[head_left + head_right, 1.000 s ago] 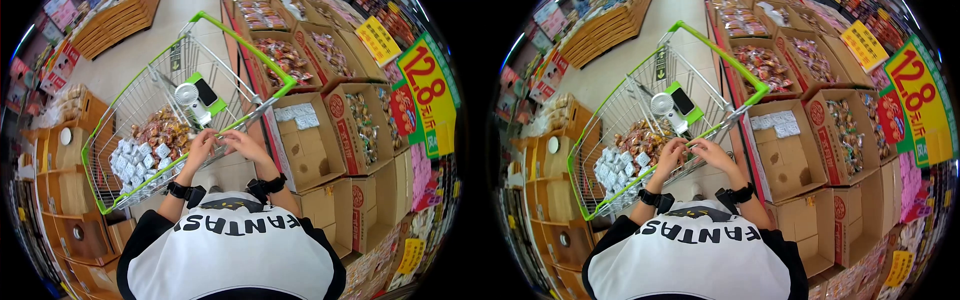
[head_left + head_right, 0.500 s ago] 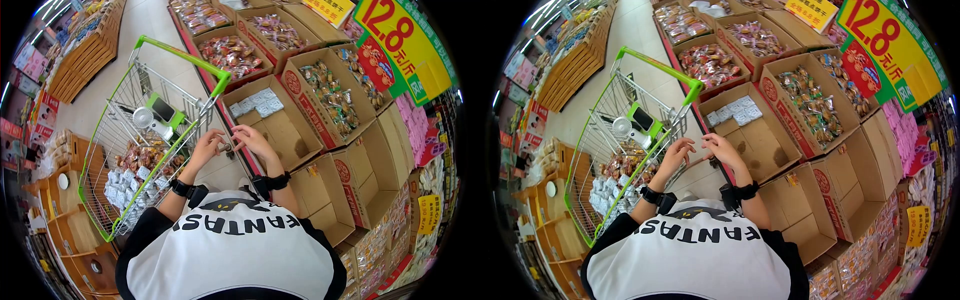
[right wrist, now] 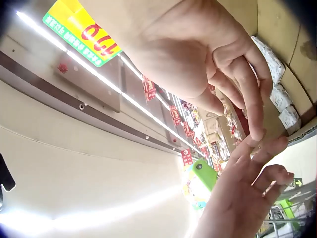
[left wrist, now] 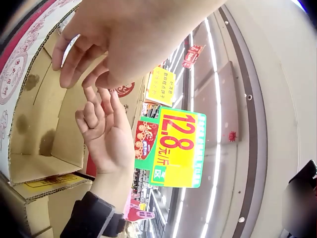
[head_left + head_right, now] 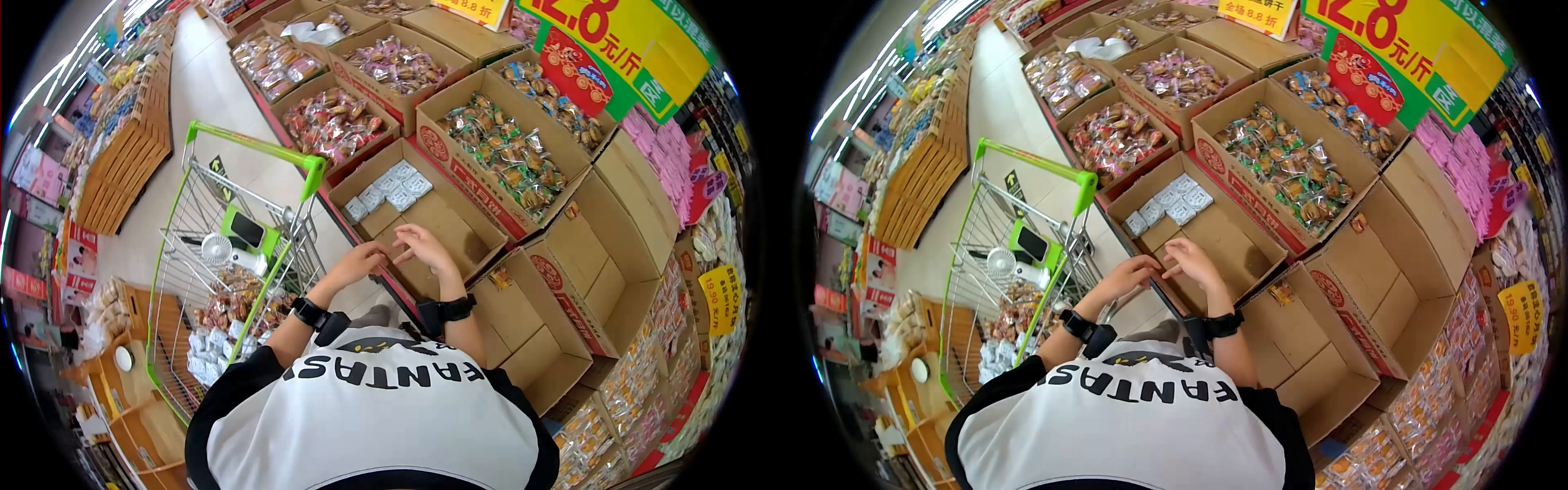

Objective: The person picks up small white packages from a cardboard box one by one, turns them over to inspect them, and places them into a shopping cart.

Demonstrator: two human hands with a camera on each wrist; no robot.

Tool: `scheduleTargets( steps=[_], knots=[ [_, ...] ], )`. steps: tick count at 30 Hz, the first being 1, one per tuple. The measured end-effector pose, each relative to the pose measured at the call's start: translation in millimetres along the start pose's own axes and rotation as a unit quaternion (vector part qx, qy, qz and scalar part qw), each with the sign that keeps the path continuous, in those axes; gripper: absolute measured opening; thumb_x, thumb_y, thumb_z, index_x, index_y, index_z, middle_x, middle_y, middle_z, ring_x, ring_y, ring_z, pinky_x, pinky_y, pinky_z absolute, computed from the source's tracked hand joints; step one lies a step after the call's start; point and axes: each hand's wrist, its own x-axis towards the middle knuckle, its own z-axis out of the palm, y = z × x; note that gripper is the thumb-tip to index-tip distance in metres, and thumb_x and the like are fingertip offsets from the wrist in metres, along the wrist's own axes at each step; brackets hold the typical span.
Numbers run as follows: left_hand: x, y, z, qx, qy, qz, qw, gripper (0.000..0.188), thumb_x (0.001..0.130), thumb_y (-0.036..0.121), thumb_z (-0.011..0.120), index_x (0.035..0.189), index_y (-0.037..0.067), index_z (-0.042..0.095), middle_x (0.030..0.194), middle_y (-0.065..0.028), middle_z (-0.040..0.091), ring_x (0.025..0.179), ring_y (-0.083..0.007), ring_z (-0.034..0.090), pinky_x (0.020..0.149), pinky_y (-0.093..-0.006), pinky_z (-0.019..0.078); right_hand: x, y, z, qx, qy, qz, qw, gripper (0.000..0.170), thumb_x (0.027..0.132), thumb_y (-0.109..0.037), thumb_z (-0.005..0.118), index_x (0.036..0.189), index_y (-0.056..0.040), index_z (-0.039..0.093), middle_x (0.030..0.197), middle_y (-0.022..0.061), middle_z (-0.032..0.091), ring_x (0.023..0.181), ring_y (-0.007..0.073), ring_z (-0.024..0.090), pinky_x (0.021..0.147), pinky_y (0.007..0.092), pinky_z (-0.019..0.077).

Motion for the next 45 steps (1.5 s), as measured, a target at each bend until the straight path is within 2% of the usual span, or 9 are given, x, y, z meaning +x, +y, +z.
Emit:
scheduleTargets(
  steps=[12,17,24,27,29,33,39,41,45],
  knots=[
    [77,-8,-8,0.186,-0.068,0.051,0.979,0.023,0.075,0.015,0.045,0.092,0.0,0.052,0.076,-0.0113,0.056,0.064,-0.0201,0.055,0.06,-0.0286,0.0441,-6,15,-25,-0.017,0.122,-0.033,0.992,0.035,0.082,-0.024,0.044,0.108,-0.0006,0.041,0.094,0.013,0.053,0.073,0.0204,0.059,0.066,0.0244,0.043],
    [101,-24,-5,0.304,0.0,0.097,0.948,0.028,0.074,0.019,0.046,0.095,0.001,0.051,0.084,-0.0199,0.055,0.078,-0.0343,0.052,0.07,-0.0358,0.0418,-3,18,-26,-0.013,0.15,-0.012,0.989,0.035,0.082,-0.024,0.045,0.108,-0.0011,0.041,0.094,0.0131,0.053,0.074,0.0202,0.059,0.068,0.0245,0.0434],
    [127,-39,-5,0.453,-0.015,0.123,0.883,0.036,0.072,0.021,0.049,0.103,0.003,0.044,0.1,-0.0231,0.046,0.091,-0.0392,0.043,0.07,-0.0422,0.0419,6,28,-34,0.003,0.182,-0.024,0.983,0.031,0.081,-0.022,0.046,0.104,0.0,0.043,0.09,0.0141,0.053,0.07,0.0192,0.058,0.061,0.025,0.045],
    [142,-43,1,0.47,0.067,0.08,0.876,0.041,0.072,0.022,0.05,0.107,0.004,0.04,0.107,-0.0239,0.037,0.095,-0.042,0.038,0.067,-0.0447,0.0431,6,23,-35,0.006,0.191,-0.004,0.981,0.031,0.082,-0.022,0.046,0.103,-0.0001,0.044,0.09,0.0132,0.053,0.072,0.0183,0.058,0.062,0.0248,0.0447],
    [156,-53,3,0.499,0.159,0.136,0.841,0.047,0.069,0.023,0.055,0.109,0.004,0.039,0.111,-0.0226,0.034,0.1,-0.0398,0.036,0.067,-0.043,0.045,9,27,-40,0.013,0.187,-0.002,0.982,0.031,0.081,-0.023,0.046,0.103,-0.0006,0.045,0.088,0.0121,0.054,0.072,0.0179,0.057,0.062,0.0246,0.0442],
    [172,-47,8,0.531,0.175,0.162,0.814,0.046,0.071,0.024,0.053,0.111,0.006,0.039,0.113,-0.0202,0.034,0.102,-0.036,0.036,0.066,-0.0421,0.0454,14,33,-50,-0.011,0.195,0.012,0.981,0.035,0.081,-0.026,0.047,0.106,-0.0024,0.043,0.091,0.0105,0.053,0.073,0.0163,0.057,0.067,0.0249,0.0439],
    [216,-80,13,0.659,0.101,0.195,0.719,0.041,0.077,0.024,0.043,0.115,0.008,0.038,0.122,-0.0144,0.028,0.111,-0.0288,0.029,0.078,-0.0449,0.0381,18,34,-53,-0.062,0.217,0.009,0.974,0.029,0.081,-0.025,0.046,0.103,-0.0059,0.047,0.085,0.0058,0.055,0.071,0.0139,0.056,0.061,0.0228,0.0409],
    [215,-73,10,0.758,0.016,0.271,0.594,0.043,0.078,0.021,0.04,0.119,0.008,0.036,0.127,-0.01,0.026,0.118,-0.0256,0.021,0.086,-0.0456,0.0311,18,37,-55,-0.08,0.213,0.013,0.974,0.029,0.081,-0.026,0.046,0.102,-0.0054,0.047,0.084,0.0055,0.055,0.07,0.0138,0.056,0.06,0.0232,0.0404],
    [235,-93,8,0.76,-0.016,0.347,0.55,0.044,0.079,0.023,0.038,0.12,0.011,0.035,0.128,-0.0064,0.028,0.122,-0.0242,0.015,0.088,-0.048,0.028,21,42,-58,-0.074,0.22,0.011,0.973,0.03,0.082,-0.026,0.045,0.102,-0.0053,0.047,0.084,0.0058,0.056,0.07,0.0137,0.056,0.061,0.023,0.0408]
  ],
)
